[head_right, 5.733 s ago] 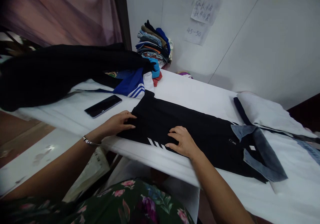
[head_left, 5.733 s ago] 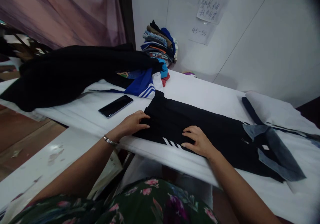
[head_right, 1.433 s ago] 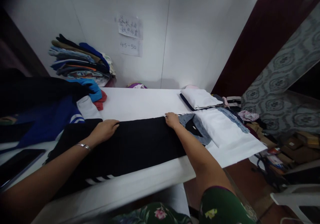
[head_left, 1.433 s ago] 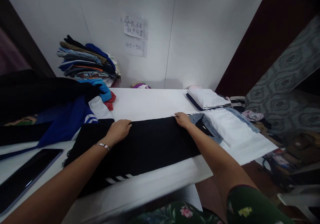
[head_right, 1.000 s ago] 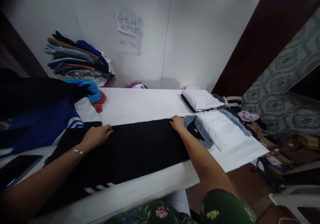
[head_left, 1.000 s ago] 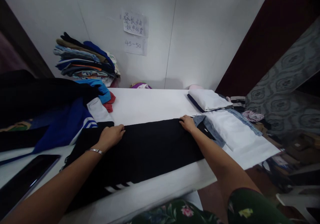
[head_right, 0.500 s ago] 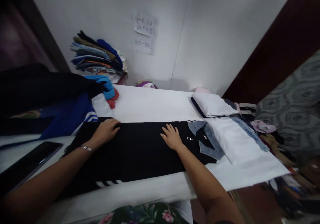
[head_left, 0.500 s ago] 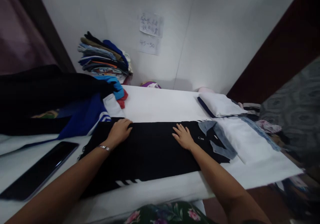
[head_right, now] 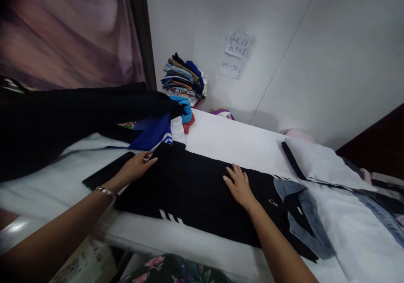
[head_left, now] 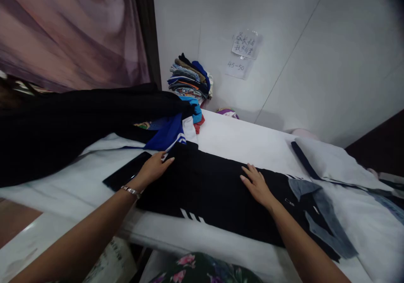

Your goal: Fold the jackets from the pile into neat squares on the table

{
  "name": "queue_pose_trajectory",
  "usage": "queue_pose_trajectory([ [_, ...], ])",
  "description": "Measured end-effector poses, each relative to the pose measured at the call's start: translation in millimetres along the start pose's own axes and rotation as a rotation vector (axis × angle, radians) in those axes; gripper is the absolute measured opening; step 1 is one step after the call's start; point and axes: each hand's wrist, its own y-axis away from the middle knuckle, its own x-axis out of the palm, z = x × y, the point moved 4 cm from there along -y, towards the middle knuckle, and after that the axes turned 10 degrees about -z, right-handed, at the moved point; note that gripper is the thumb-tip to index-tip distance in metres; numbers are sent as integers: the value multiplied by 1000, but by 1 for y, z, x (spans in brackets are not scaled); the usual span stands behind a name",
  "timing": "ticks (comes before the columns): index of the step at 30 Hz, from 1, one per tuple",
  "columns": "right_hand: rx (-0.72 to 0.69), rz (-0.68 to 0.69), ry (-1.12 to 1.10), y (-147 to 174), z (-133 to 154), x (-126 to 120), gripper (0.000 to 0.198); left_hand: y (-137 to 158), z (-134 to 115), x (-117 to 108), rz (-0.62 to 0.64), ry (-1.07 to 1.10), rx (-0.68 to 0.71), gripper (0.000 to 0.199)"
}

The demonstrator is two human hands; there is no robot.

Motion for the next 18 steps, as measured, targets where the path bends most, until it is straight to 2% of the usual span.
queue_pose_trajectory([
  [4,-189,40,-34,-2,60,13,57,-5,3,6,50,-10,-57,71],
  [7,-270,109,45,0,82,36,57,-13,5,9,127,-59,-52,74],
  [9,-308,156,123,4,86,51,57,-17,6,10,180,-68,-52,72],
  [12,-338,164,188,9,84,65,57,-18,5,7,186,5,-58,65],
  [18,-312,192,185,8,83,63,58,-11,3,0,183,308,-133,69],
])
